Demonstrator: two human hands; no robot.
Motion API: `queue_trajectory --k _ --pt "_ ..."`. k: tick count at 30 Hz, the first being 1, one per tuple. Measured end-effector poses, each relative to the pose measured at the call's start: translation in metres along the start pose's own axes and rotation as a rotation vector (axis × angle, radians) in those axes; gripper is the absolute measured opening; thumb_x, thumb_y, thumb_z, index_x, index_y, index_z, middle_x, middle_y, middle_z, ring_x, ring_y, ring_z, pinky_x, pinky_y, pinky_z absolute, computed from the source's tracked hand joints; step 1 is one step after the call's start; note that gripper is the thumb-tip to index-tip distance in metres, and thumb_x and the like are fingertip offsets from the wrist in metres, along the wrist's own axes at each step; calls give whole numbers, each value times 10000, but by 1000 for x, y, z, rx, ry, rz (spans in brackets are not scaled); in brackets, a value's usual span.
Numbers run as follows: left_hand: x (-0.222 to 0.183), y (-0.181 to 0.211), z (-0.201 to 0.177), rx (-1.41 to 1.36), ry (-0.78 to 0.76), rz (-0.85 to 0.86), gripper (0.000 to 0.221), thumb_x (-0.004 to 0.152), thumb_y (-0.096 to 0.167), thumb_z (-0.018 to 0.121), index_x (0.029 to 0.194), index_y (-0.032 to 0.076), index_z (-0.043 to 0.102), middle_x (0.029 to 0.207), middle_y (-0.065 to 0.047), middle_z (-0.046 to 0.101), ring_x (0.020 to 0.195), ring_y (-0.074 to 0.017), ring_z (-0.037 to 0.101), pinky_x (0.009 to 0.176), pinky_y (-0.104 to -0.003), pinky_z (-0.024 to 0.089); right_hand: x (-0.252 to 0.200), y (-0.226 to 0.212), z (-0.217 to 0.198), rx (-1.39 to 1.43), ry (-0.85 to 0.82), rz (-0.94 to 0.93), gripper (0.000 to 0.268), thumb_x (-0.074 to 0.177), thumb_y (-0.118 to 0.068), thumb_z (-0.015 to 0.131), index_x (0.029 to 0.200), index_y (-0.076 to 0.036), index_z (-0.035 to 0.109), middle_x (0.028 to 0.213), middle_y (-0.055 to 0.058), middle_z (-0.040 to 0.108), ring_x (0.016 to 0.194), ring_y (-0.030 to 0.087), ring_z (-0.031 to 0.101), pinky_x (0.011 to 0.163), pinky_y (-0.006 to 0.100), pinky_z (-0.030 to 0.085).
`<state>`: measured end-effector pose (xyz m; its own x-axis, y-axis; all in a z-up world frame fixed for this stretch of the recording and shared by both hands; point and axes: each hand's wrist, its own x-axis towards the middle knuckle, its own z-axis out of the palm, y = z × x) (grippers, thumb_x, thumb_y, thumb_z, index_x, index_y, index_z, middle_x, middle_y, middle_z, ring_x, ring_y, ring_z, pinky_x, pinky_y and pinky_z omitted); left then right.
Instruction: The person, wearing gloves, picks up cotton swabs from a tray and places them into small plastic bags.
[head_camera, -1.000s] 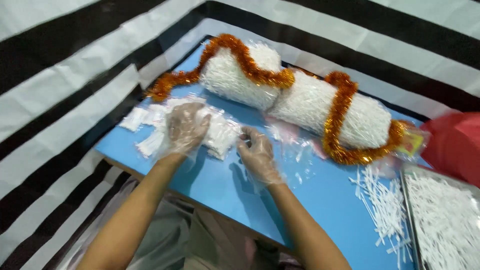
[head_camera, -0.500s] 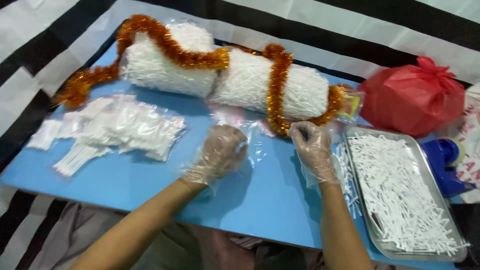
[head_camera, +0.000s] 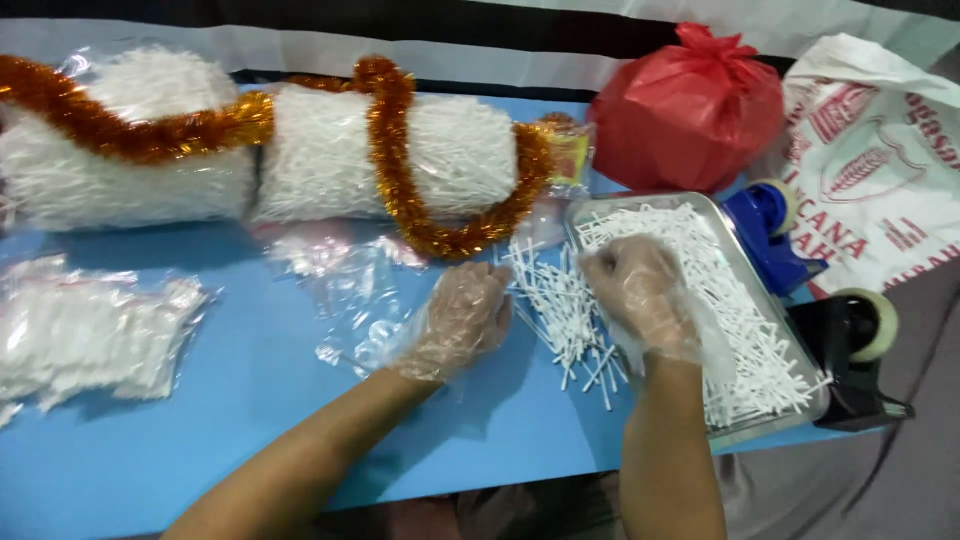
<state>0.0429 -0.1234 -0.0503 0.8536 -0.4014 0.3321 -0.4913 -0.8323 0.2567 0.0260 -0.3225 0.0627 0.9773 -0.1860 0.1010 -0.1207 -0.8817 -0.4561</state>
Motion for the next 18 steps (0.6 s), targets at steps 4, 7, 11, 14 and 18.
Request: queue_trajectory --k 4,7,11,14,18 --pt "-3 13 -25 -29 46 -134 377 909 242 551 1253 90 586 1023 -185 688 994 -386 682 784 -509 545 -32 16 12 -96 -29 -49 217 935 -269 673 998 -116 814 921 187 775 956 397 748 802 524 612" --pt "-11 8 -14 61 99 -132 507 936 272 531 1412 99 554 1160 -187 687 1122 -365 664 862 -479 535 -50 19 29 -149 -39 -82 226 936 -260 669 1031 -109 807 942 194 775 965 403 748 799 528 623" --pt "-14 0 15 142 271 54 434 854 280 633 1270 174 696 1113 -115 692 1078 -317 648 830 -436 531 -72 3 57 -173 -6 -83 264 940 -292 665 1071 -95 781 945 190 766 974 397 746 797 526 626" --pt "-17 4 23 133 165 94 341 889 293 620 1185 173 740 1107 -95 708 1097 -301 641 872 -412 518 -69 -10 67 -199 8 -88 298 943 -317 662 1101 -84 761 947 187 759 981 393 744 796 525 629" --pt "-28 15 1 31 156 133 299 868 300 621 1110 180 748 1040 -86 711 1053 -278 641 887 -414 510 -61 -18 73 -233 19 -103 336 946 -341 659 1132 -74 741 949 184 753 988 388 743 795 524 632"
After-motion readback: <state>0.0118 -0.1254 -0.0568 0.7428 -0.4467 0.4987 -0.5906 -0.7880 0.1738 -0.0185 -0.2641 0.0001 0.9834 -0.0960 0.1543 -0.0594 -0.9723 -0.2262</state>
